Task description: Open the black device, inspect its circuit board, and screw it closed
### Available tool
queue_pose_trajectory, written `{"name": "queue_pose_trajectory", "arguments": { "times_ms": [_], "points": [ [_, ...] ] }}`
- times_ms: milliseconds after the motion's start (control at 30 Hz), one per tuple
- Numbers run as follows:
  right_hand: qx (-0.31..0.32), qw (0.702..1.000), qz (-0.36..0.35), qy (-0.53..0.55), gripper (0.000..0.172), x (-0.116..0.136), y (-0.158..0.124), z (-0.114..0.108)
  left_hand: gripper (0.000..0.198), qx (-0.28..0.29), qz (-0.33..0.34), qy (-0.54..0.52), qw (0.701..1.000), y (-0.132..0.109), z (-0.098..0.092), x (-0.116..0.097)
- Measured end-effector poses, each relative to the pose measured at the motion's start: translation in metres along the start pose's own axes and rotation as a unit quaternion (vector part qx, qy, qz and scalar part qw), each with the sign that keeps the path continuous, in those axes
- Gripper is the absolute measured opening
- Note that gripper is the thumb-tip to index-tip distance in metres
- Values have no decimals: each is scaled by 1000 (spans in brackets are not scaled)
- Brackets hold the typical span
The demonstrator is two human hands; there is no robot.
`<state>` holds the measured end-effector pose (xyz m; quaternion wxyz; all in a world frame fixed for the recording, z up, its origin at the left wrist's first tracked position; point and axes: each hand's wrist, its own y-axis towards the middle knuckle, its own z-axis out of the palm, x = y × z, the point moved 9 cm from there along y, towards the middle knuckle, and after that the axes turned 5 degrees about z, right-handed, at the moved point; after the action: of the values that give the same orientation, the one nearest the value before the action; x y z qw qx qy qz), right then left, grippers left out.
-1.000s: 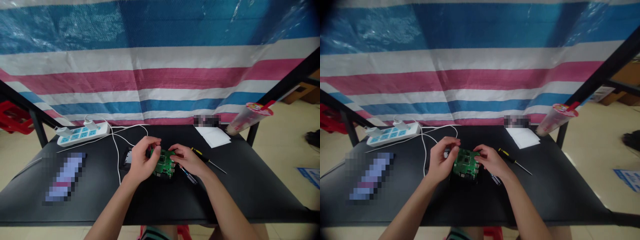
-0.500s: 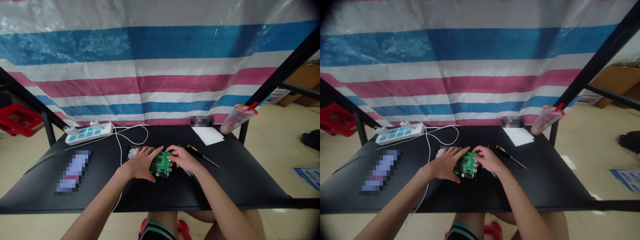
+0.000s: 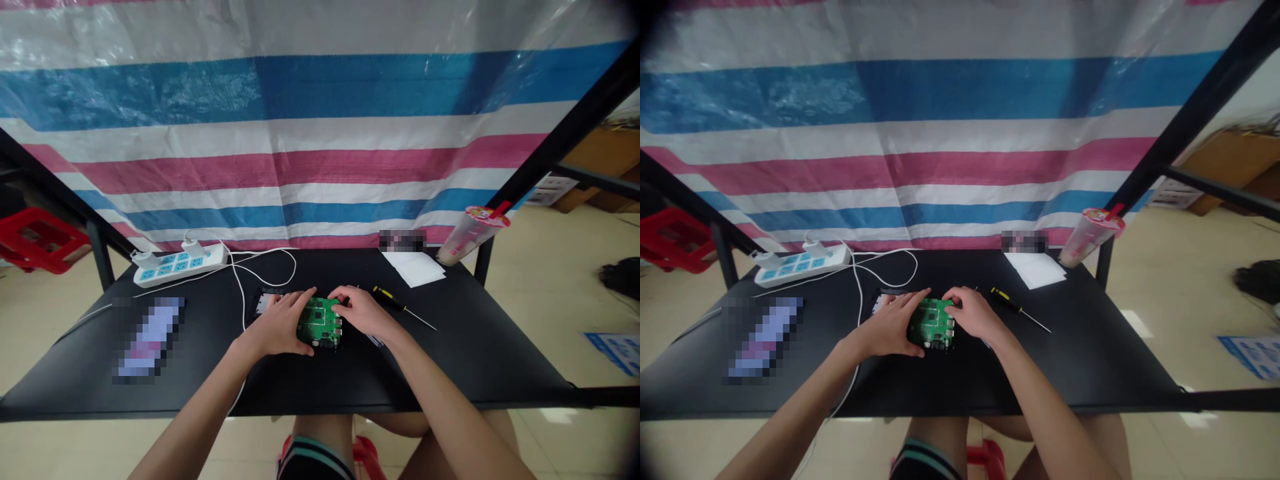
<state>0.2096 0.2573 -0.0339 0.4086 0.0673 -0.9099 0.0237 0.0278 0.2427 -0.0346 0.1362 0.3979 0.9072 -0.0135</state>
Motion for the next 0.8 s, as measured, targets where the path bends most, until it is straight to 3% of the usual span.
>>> {"name": "queue_pose_trajectory", "arguments": {
  "times_ms": [433, 800],
  "points": [
    [-31, 991, 9, -127, 27, -3, -10, 5, 120, -16, 12, 0, 1000, 0, 6, 1],
    [-26, 993, 34, -113, 23, -5, -6, 8, 109, -8, 8, 15, 1000, 2, 5, 0]
  ]
}}
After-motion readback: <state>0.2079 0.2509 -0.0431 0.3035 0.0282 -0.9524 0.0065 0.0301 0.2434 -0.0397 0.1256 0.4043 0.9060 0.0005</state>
